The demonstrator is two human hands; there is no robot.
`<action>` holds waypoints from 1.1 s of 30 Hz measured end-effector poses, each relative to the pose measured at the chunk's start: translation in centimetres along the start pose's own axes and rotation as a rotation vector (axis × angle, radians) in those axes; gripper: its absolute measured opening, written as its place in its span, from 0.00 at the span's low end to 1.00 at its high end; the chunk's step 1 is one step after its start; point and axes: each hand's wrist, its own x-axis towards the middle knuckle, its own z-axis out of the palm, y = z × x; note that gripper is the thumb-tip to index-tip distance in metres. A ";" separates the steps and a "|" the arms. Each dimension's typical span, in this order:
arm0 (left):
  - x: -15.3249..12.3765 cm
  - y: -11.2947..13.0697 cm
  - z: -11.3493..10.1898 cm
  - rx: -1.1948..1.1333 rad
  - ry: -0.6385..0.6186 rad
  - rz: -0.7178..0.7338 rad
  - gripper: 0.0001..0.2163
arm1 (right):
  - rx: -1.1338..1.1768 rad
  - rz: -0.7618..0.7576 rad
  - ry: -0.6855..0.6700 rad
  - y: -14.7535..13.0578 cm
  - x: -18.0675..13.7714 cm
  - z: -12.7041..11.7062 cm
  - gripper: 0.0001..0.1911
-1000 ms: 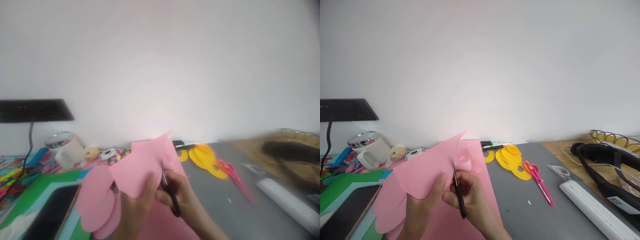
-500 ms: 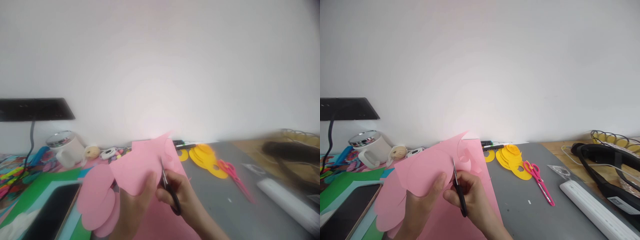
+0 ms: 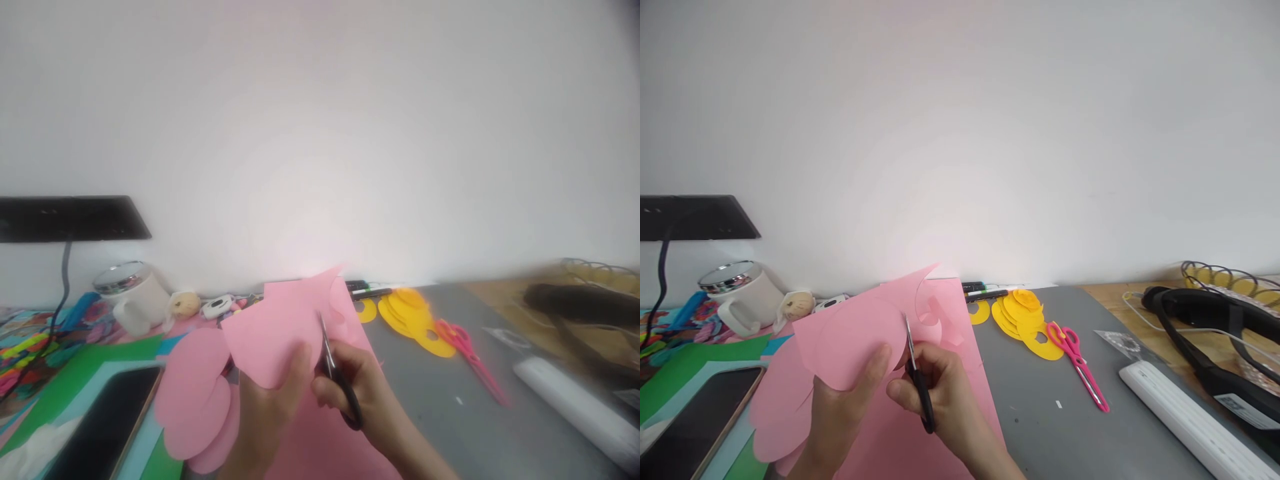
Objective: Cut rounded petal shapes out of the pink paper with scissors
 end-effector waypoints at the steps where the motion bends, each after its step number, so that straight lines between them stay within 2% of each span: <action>1: 0.0 -0.1 0.0 0.008 0.008 -0.004 0.21 | -0.004 0.003 0.000 0.0 0.0 0.0 0.14; 3: 0.1 -0.1 -0.1 0.015 0.016 -0.016 0.23 | -0.009 0.003 -0.001 0.0 -0.1 0.0 0.13; 11: -0.1 -0.1 0.4 -0.054 0.045 -0.027 0.15 | -0.018 0.007 0.005 0.0 0.0 0.2 0.05; 16: 0.0 -0.3 0.2 -0.007 0.031 -0.020 0.20 | 0.030 -0.029 -0.018 0.1 0.0 0.1 0.12; 19: -0.1 0.0 0.2 0.007 0.018 -0.015 0.18 | 0.069 -0.063 -0.037 -0.1 -0.1 0.0 0.16; 33: -0.3 0.2 0.2 0.030 -0.004 -0.032 0.14 | 0.040 -0.026 -0.024 -0.2 -0.1 -0.1 0.17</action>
